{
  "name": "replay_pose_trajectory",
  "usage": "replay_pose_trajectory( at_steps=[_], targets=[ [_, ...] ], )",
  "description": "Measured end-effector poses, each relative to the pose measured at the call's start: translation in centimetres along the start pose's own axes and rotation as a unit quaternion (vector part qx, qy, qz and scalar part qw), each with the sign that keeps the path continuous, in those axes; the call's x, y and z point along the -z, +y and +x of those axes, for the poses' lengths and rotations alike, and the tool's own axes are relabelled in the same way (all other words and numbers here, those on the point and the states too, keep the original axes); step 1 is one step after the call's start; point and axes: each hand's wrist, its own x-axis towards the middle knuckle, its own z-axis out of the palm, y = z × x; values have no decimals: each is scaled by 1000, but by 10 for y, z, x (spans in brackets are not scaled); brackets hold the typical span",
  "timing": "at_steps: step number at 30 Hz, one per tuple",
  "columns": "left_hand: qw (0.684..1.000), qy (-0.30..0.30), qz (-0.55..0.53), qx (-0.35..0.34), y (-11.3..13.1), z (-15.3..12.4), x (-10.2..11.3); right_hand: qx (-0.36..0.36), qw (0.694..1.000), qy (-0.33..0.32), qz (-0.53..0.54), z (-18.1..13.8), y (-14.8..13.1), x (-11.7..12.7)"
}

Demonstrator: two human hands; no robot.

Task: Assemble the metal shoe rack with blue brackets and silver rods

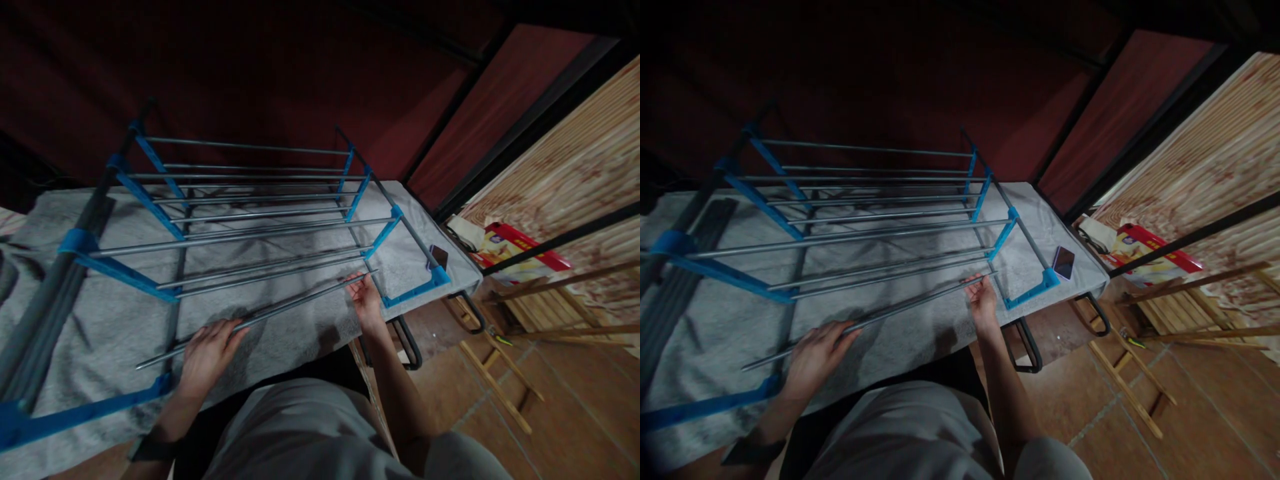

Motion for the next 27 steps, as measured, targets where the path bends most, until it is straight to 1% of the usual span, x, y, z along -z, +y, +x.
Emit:
replay_pose_trajectory(
  at_steps=[8, 13, 17, 20, 23, 27],
  targets=[
    [999, 5, 41, -22, 1, 13, 0, 21, 1000, 6, -9, 7, -5, 8],
    [999, -6, 46, -25, -1, 20, -3, 20, 999, -4, -29, 14, -7, 10],
    [999, -31, 28, -14, 6, 24, -2, 9, 1000, -7, 14, 16, -1, 15],
    [999, -41, 3, -6, 14, 23, -3, -17, 999, -4, 40, 17, 9, 25],
    [999, -51, 6, 7, 15, 18, -7, -62, 998, -8, -3, 23, 20, 37],
    [997, -62, 29, 22, 6, 2, -11, -72, 993, -33, -93, 37, 29, 55]
  ],
)
